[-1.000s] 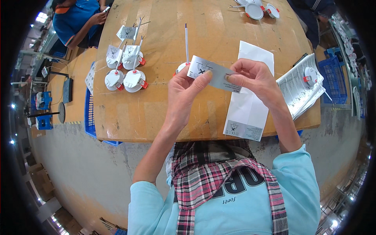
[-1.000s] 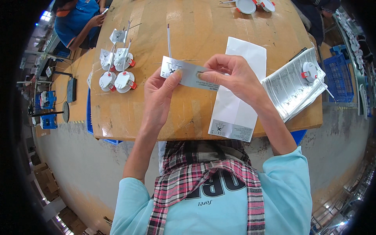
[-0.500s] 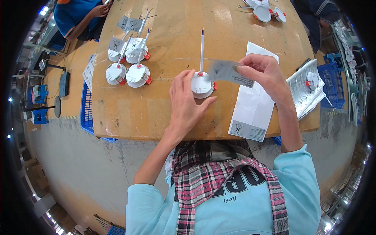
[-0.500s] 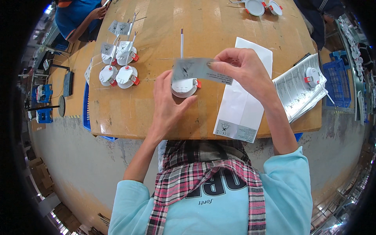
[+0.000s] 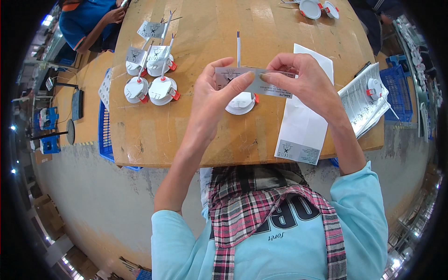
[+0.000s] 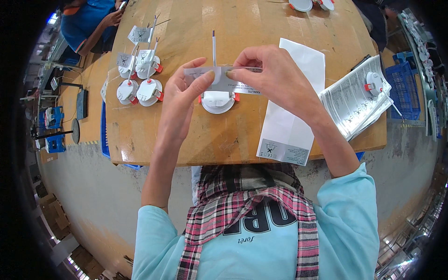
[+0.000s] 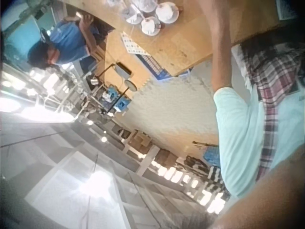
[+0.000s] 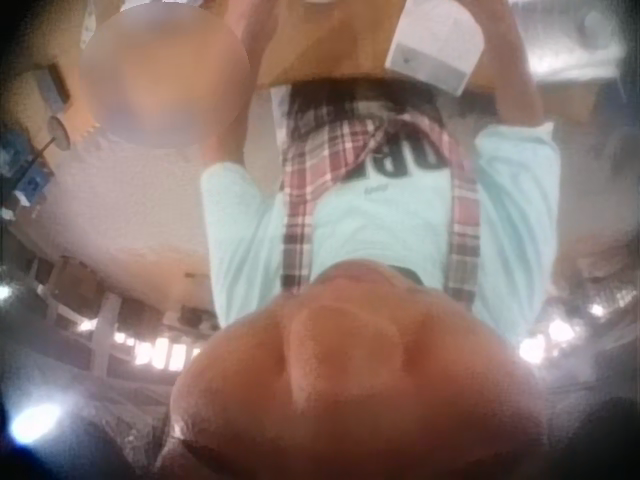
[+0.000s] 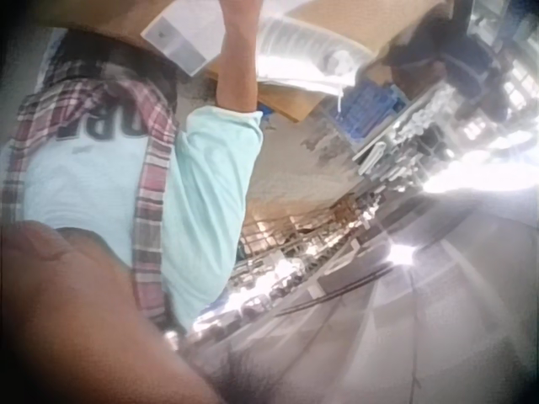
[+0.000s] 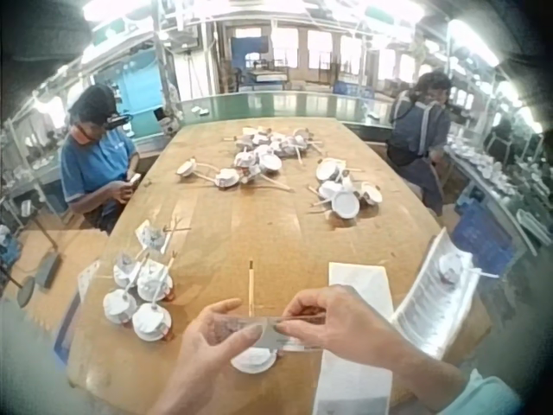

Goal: The person peels labels from a backing sheet by hand and wraps them around the wires of circular light fixtures on a workbench.

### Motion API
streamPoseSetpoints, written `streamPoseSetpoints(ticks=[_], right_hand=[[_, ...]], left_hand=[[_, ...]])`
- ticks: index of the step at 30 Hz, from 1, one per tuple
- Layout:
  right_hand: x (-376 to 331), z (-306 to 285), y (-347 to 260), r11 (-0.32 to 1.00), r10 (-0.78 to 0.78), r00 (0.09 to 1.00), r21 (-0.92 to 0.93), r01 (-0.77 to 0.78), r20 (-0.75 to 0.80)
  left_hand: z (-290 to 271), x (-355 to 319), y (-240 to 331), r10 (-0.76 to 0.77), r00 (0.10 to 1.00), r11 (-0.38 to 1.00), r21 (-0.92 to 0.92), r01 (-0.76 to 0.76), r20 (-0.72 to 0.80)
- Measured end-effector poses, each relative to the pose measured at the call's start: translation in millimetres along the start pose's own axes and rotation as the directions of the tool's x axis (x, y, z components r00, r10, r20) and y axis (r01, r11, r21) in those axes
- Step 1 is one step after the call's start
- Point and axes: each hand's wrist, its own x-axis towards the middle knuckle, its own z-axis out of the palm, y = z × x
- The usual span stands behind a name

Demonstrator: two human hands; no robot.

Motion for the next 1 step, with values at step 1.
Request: streamPoseSetpoints(ticks=[1], right_hand=[[0.3,-0.7,2.3,1.0,-0.001,1.0,0.001,0.001,-0.01]], left_hand=[[-3.4,4.5,-0.9,-0.035,0.997,0.999,-0.02,0.036,0.063]])
